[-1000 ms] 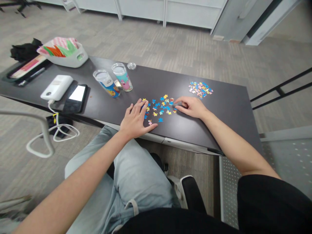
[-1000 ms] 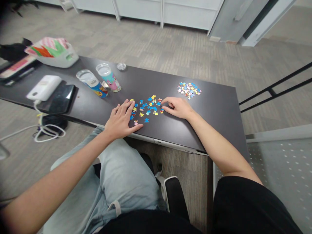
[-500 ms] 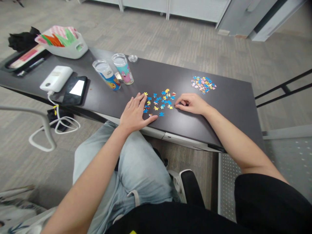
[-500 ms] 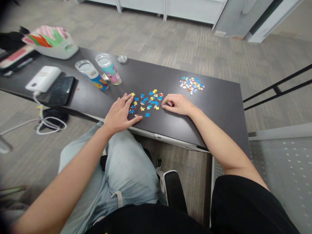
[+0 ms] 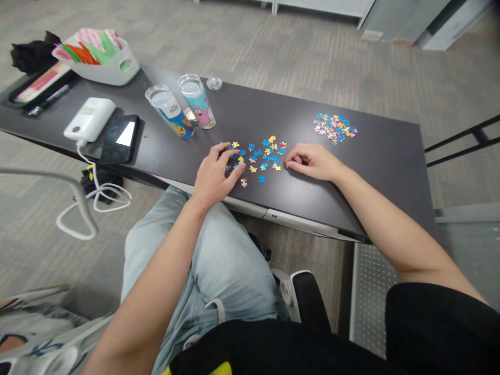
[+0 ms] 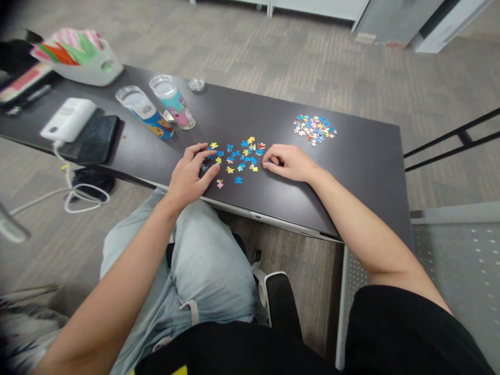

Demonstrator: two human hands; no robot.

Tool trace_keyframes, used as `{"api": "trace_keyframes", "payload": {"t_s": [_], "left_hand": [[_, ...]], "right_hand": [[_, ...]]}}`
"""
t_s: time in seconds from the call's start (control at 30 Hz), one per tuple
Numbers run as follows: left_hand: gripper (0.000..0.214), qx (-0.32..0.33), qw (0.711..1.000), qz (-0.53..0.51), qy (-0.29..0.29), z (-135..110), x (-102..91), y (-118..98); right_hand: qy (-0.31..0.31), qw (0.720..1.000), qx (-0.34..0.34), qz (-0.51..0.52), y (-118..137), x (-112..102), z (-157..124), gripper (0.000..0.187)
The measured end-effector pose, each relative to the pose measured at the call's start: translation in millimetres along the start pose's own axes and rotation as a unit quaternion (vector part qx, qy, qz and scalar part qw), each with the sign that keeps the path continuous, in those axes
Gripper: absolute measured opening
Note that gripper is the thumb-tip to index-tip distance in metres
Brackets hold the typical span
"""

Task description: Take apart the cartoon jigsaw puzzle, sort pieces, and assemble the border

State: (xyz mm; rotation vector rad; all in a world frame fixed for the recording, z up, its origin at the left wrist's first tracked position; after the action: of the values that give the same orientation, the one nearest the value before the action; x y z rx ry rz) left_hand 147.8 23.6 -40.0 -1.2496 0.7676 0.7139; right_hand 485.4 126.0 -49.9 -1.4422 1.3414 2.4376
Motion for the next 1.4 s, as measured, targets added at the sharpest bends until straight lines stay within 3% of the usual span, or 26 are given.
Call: {"api": "trace_keyframes", "payload": {"t_s": [0.17, 0.5, 0.73, 0.93, 1.07, 1.17, 1.3, 1.4], "left_hand": [[0.022, -0.03, 0.999, -0.009, -0.035, 12.5, -1.2, 2.5], [0.012, -0.045, 0.999, -0.001, -0.03, 22.8, -3.4, -7.9], [0.014, -0.047, 0.998, -0.043, -0.03, 14.7, -3.3, -40.1], [0.008, 0.012, 0.991, -0.127, 0.038, 4.0, 32.8, -93.5], [0.008, 0.029, 0.99, -0.133, 0.044, 4.3, 53.1, -107.4], [0.006, 0.033, 0.991, -0.131, -0.007, 8.0, 48.4, -93.1], [0.005, 0.009, 0.988, -0.131, -0.086, 12.0, 28.8, -43.3], [0.011, 0.025, 0.987, -0.125, -0.101, 12.8, 19.1, -9.8]], "right_hand": [[0.004, 1.0, 0.016, 0.019, 4.2, -0.8, -0.9, 0.044], [0.012, 0.999, 0.037, 0.012, 7.0, -2.8, -1.0, 0.042], [0.004, 0.999, 0.038, 0.01, 6.7, -2.2, 0.3, 0.047], [-0.009, 0.998, 0.05, 0.036, 8.3, -4.5, 1.9, 0.059], [-0.008, 0.997, 0.062, 0.038, 8.8, -6.0, 2.4, 0.064], [-0.006, 0.998, 0.053, 0.028, 10.4, -7.9, 2.4, 0.063], [0.031, 0.999, -0.008, 0.007, 18.0, -5.8, -0.5, 0.052], [0.051, 0.998, -0.032, -0.015, 25.1, -2.1, -4.9, 0.046]]}}
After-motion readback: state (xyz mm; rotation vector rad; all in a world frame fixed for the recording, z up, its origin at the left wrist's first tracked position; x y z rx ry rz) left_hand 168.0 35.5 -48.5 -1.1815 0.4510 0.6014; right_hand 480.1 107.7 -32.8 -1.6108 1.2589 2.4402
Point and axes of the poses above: each hand's wrist, its own z-axis towards the middle knuckle, its own x-axis out of the palm, y = z × x, the point moved 4 cm from there along z, towards the middle knuckle, and after that the axes turned 4 degrees about -z, right-handed, at the moved point
